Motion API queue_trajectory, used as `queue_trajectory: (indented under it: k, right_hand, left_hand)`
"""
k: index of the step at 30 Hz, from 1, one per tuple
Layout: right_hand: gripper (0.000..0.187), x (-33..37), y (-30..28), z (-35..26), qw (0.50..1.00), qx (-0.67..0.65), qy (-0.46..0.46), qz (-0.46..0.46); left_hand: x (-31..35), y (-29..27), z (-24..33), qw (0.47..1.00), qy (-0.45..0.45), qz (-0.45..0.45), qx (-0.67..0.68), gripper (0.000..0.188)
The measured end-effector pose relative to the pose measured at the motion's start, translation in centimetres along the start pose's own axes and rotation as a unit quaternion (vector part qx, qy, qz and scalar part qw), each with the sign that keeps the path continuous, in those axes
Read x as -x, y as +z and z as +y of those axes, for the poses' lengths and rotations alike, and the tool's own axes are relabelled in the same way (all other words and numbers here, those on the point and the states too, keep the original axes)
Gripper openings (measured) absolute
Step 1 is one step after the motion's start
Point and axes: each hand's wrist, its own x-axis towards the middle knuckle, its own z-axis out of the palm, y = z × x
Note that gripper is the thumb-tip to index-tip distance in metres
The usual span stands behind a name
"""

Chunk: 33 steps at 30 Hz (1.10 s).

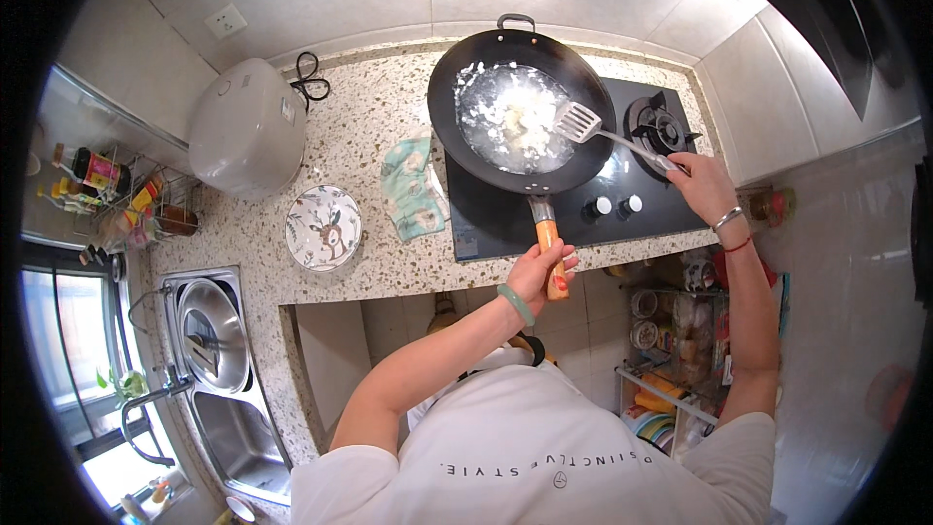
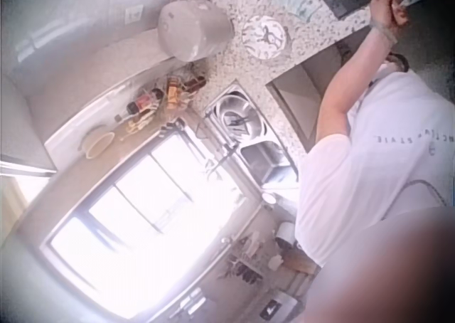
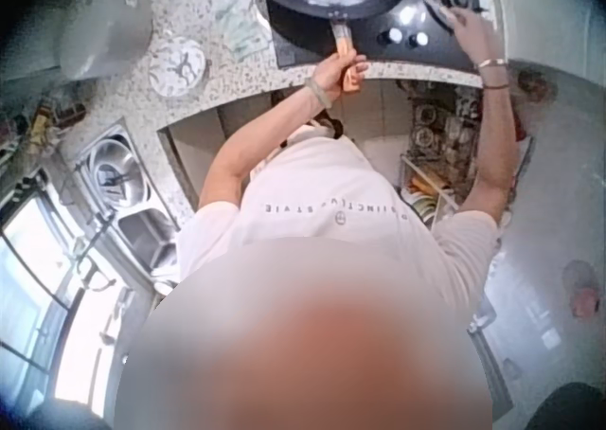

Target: The person cracks two eggs into a wok containing boiling water and dumplings. They then add salt from a container using a spoon and stir the contents with a spatula. The person also retrieves a plastic bag from the counter, ties it, and places it into a refrigerator drawer before returning to stir the wok.

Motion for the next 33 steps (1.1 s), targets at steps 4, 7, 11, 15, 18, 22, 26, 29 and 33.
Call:
queue_trajectory:
  k: [4, 7, 11, 15, 18, 22, 26, 29, 33]
  right_hand:
    - [0.030, 0.1, 0.3, -0.7, 0.999, -0.038, 0.014, -0.018]
    - [0.030, 0.2, 0.4, -1.0, 0.998, -0.058, 0.018, -0.029]
    - [0.031, -0.2, 1.6, -0.2, 0.995, -0.099, 0.002, -0.033]
    - [0.031, -0.8, 2.7, -0.3, 0.992, -0.119, -0.009, -0.036]
    - [0.030, -1.1, 3.2, -0.6, 0.988, -0.151, -0.002, -0.043]
    - [0.028, -1.5, 3.7, -1.0, 0.982, -0.180, -0.011, -0.051]
    - [0.026, -1.5, 3.6, -1.8, 0.976, -0.209, -0.017, -0.061]
    - [0.026, -1.7, 3.9, -1.9, 0.973, -0.220, -0.025, -0.062]
    - [0.027, -2.2, 4.7, -1.9, 0.972, -0.226, -0.028, -0.064]
  left_hand:
    - [0.0, -0.2, 0.0, 1.000, 0.000, 0.004, -0.002, 0.030]
    - [0.0, -0.2, 0.0, 1.000, -0.001, 0.003, -0.001, 0.030]
    - [0.0, -0.1, 0.1, 1.000, -0.003, 0.002, -0.004, 0.029]
    - [-0.1, -0.3, 0.0, 1.000, -0.003, -0.001, -0.003, 0.032]
    - [-0.1, -0.3, 0.0, 1.000, -0.005, -0.007, 0.000, 0.031]
    - [0.0, -0.3, 0.1, 1.000, -0.005, -0.004, 0.002, 0.031]
    - [0.1, -0.2, 0.2, 1.000, -0.006, -0.003, 0.000, 0.030]
    - [0.2, 0.0, 0.3, 1.000, -0.009, -0.001, -0.001, 0.030]
    - [0.1, -0.1, 0.2, 1.000, -0.009, -0.002, 0.003, 0.030]
